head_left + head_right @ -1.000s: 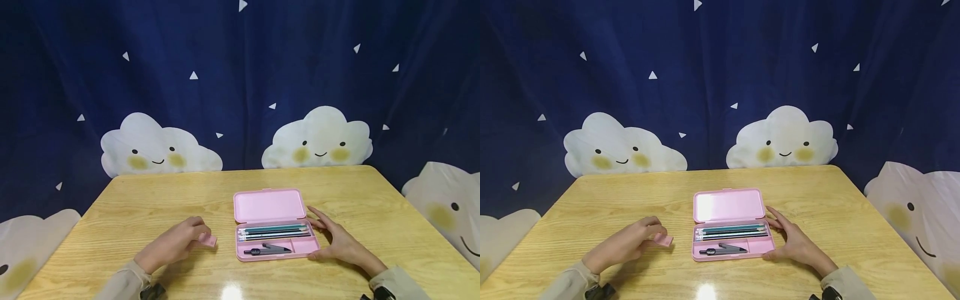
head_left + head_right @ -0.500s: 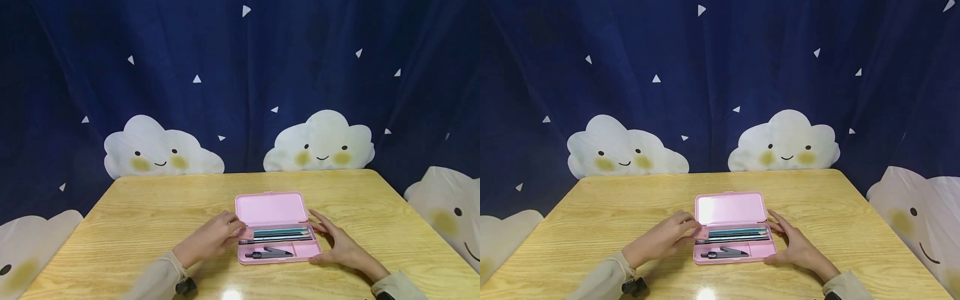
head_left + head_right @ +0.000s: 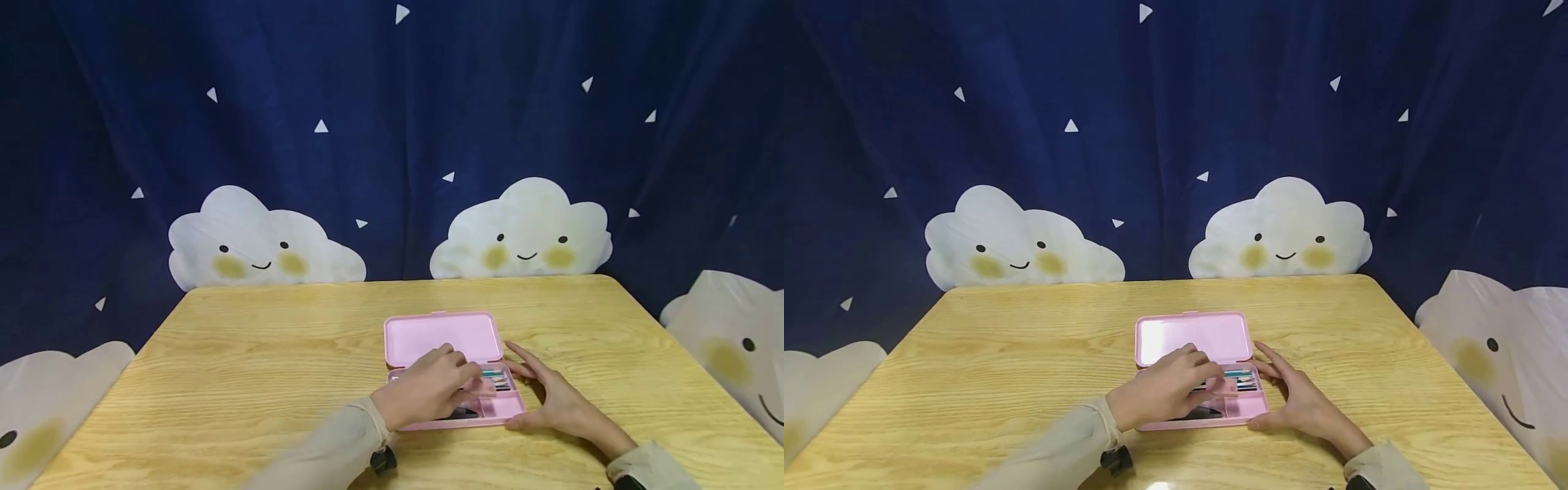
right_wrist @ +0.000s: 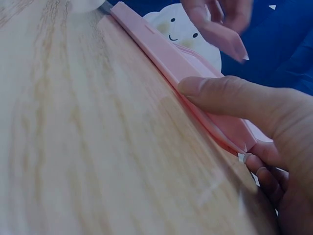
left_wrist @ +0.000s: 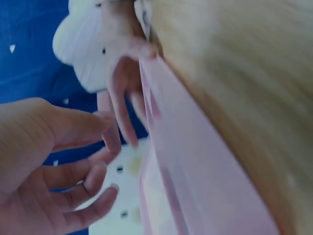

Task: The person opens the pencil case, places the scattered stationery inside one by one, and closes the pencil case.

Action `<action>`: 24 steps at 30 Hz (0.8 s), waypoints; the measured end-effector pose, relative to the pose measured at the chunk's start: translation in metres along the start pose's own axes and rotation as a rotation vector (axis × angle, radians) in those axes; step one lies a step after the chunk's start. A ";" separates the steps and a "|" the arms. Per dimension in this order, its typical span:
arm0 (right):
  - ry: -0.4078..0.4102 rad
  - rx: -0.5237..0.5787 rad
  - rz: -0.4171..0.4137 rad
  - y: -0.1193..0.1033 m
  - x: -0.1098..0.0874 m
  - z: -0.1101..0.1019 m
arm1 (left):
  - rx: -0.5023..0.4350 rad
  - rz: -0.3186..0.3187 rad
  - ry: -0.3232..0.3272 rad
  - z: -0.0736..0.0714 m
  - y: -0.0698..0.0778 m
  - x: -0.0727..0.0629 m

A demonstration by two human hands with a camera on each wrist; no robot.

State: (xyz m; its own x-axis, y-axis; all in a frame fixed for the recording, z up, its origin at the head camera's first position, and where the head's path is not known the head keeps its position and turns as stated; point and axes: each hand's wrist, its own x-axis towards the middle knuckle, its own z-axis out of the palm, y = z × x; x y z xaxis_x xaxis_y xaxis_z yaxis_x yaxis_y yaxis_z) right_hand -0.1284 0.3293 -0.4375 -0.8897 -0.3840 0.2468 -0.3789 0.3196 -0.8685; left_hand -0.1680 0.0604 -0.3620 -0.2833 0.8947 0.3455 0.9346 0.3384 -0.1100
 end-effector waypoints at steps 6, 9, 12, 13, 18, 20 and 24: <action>0.006 -0.006 -0.024 -0.001 -0.001 0.000 | 0.002 -0.020 -0.062 0.015 0.021 0.027; 0.001 -0.004 -0.024 -0.002 -0.001 0.000 | -0.007 -0.046 -0.077 0.020 0.027 0.034; 0.001 -0.008 -0.029 -0.002 0.000 0.002 | -0.024 -0.076 -0.072 0.022 0.030 0.035; 0.005 -0.009 -0.029 -0.002 0.001 0.002 | -0.027 -0.080 -0.065 0.022 0.030 0.036; 0.009 -0.019 -0.043 -0.003 0.002 0.001 | -0.042 -0.097 -0.064 0.022 0.031 0.035; 0.003 -0.017 -0.047 -0.003 0.002 0.001 | -0.053 -0.108 -0.076 0.021 0.032 0.034; -0.007 -0.001 -0.049 -0.003 0.000 0.001 | -0.067 -0.128 -0.087 0.021 0.032 0.032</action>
State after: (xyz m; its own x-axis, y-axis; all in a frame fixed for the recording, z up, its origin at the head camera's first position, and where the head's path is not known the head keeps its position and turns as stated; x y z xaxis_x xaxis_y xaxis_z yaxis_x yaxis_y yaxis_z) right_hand -0.1269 0.3277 -0.4355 -0.8683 -0.4050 0.2864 -0.4223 0.3007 -0.8551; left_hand -0.1513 0.1062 -0.3736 -0.4153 0.8685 0.2704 0.9013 0.4332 -0.0071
